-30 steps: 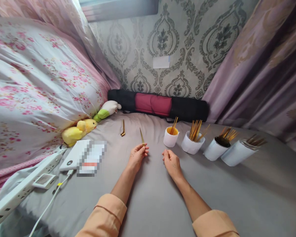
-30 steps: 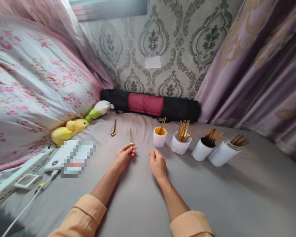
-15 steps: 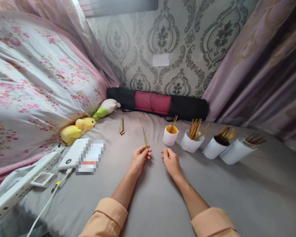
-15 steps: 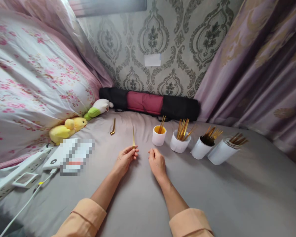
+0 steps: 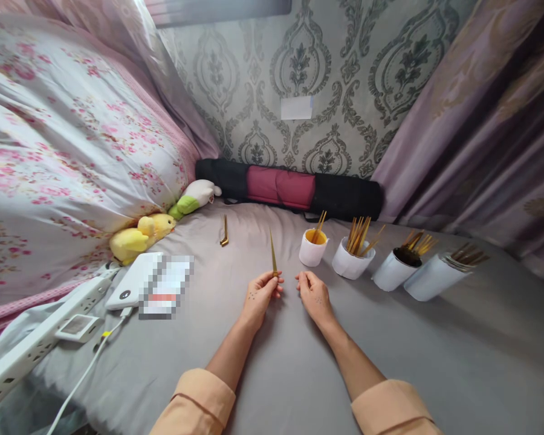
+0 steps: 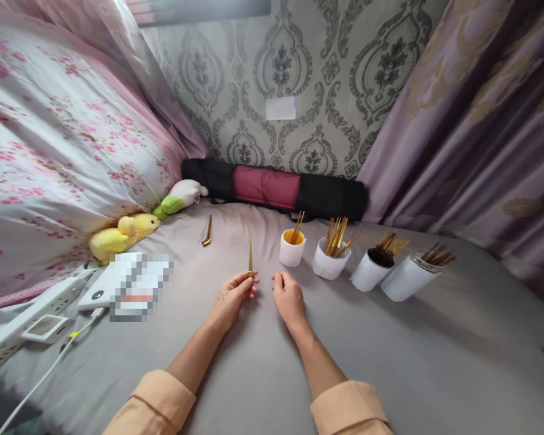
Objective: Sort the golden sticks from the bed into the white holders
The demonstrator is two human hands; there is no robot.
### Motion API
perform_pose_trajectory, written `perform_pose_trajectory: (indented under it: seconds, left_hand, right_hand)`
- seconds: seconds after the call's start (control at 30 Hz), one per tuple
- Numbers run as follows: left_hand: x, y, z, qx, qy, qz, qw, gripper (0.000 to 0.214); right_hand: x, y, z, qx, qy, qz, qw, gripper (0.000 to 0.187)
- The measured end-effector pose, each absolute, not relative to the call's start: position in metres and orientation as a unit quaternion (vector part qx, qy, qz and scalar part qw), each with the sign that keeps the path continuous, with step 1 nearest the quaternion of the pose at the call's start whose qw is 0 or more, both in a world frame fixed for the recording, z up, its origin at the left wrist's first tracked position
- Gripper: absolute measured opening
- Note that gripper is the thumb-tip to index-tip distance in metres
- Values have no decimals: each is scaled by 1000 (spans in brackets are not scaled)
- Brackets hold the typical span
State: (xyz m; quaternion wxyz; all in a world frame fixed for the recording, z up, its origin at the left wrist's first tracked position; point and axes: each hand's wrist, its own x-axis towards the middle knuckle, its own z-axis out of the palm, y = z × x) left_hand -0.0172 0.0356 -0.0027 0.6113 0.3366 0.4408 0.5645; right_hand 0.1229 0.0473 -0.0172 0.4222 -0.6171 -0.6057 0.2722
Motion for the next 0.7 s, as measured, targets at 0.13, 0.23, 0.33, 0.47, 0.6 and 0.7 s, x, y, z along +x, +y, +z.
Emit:
perform_pose_trajectory:
  seconds: [0.13, 0.23, 0.33, 0.47, 0.6, 0.7]
  left_hand:
    - [-15, 30, 2, 353, 446, 557, 606, 29]
    - [-13, 26, 5, 363, 448, 552, 602, 28]
    - [-12, 23, 6, 376, 452, 545, 598, 28]
    - [-11, 21, 5, 399, 455, 534, 590, 31]
    - [-9, 18, 4, 422, 456, 527, 579, 33]
    - [-8, 16, 4, 433, 463, 520, 572, 32]
  right_hand:
    - [123, 47, -16, -612, -607, 277, 425, 37]
    - [124, 47, -15, -609, -605, 284, 426, 37]
    - [124, 46, -14, -604, -604, 293, 429, 36]
    - [125, 47, -15, -591, -607, 304, 435, 33]
    - [126, 48, -17, -581, -606, 313, 444, 32]
    - [127, 48, -17, -572, -600, 329, 451, 30]
